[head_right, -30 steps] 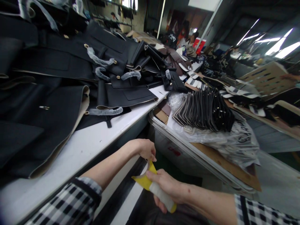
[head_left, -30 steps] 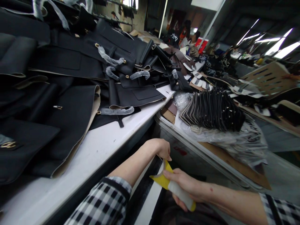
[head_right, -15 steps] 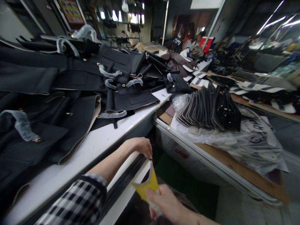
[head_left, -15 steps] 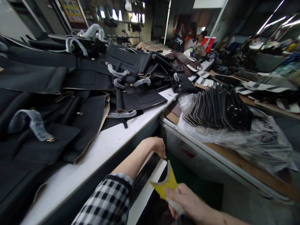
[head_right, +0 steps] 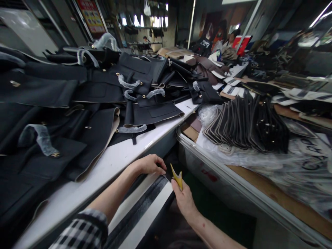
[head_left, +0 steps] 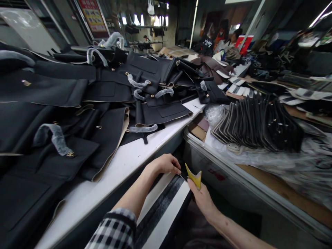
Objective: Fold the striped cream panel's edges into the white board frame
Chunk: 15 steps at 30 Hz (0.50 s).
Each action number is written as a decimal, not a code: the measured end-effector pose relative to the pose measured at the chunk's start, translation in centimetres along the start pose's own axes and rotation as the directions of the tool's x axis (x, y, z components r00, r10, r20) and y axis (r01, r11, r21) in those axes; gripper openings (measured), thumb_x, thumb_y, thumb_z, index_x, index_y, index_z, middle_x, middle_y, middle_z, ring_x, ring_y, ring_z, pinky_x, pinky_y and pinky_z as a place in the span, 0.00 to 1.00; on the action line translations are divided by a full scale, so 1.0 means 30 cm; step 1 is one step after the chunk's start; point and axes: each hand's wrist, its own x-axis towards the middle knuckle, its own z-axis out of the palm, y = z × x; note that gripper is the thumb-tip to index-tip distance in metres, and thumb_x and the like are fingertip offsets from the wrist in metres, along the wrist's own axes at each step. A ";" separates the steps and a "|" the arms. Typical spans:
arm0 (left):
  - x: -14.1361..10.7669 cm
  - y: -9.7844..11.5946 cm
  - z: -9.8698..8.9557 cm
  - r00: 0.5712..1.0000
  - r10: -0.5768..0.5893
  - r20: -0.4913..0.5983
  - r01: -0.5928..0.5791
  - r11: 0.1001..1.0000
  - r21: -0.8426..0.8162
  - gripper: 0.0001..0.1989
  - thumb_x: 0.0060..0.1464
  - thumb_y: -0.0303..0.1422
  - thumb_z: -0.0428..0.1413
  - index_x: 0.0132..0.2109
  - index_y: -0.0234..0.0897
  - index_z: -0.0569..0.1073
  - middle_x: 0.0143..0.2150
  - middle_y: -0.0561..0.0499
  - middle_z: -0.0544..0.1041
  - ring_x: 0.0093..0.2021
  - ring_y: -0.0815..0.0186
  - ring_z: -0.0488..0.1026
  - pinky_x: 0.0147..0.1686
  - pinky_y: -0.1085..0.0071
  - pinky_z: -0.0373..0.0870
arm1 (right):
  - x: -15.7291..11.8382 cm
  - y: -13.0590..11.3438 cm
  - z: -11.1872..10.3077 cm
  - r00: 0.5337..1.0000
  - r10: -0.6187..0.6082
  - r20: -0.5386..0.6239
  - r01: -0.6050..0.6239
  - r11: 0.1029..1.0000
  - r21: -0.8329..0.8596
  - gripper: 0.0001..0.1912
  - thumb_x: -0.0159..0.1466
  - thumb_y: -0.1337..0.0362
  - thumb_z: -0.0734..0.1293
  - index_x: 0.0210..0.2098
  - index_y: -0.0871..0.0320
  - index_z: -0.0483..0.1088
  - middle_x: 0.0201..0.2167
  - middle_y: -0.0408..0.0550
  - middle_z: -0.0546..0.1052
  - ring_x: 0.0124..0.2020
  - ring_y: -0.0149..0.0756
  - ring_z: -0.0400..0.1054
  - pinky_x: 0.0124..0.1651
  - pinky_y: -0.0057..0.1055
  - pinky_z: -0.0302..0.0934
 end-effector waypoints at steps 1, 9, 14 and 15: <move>0.000 -0.002 -0.001 1.000 0.005 -0.005 -0.005 1.000 -0.030 0.13 0.40 0.37 0.65 0.36 0.41 0.82 0.30 0.53 0.80 0.36 0.62 0.74 0.36 0.71 0.66 | 0.001 -0.006 -0.009 1.000 0.005 0.023 -0.005 1.000 -0.005 0.30 0.59 0.42 0.66 0.48 0.59 0.73 0.49 0.56 0.76 0.53 0.49 0.68 0.59 0.42 0.57; -0.137 -0.073 0.012 0.978 0.044 -0.204 -0.125 0.908 -0.401 0.26 0.58 0.46 0.51 0.57 0.35 0.71 0.51 0.46 0.78 0.48 0.61 0.73 0.48 0.68 0.68 | 0.188 -0.061 0.047 0.754 0.324 0.571 -0.513 0.834 0.205 0.33 0.61 0.38 0.62 0.50 0.60 0.71 0.38 0.53 0.79 0.43 0.45 0.74 0.51 0.42 0.65; -0.227 -0.149 0.091 0.945 -0.089 -0.313 -0.114 0.811 -0.574 0.25 0.59 0.48 0.51 0.54 0.36 0.75 0.49 0.47 0.79 0.51 0.57 0.72 0.55 0.63 0.64 | 0.300 -0.069 0.164 0.711 0.308 0.632 -0.466 0.880 0.096 0.28 0.58 0.43 0.68 0.45 0.61 0.74 0.32 0.49 0.78 0.40 0.43 0.73 0.50 0.40 0.65; -0.233 -0.157 0.105 0.946 -0.089 -0.312 -0.113 0.810 -0.575 0.25 0.59 0.48 0.51 0.55 0.37 0.75 0.50 0.48 0.79 0.51 0.56 0.73 0.56 0.62 0.64 | 0.307 -0.076 0.179 0.703 0.310 0.640 -0.454 0.889 0.068 0.27 0.58 0.43 0.68 0.44 0.61 0.74 0.31 0.49 0.78 0.40 0.43 0.73 0.49 0.40 0.65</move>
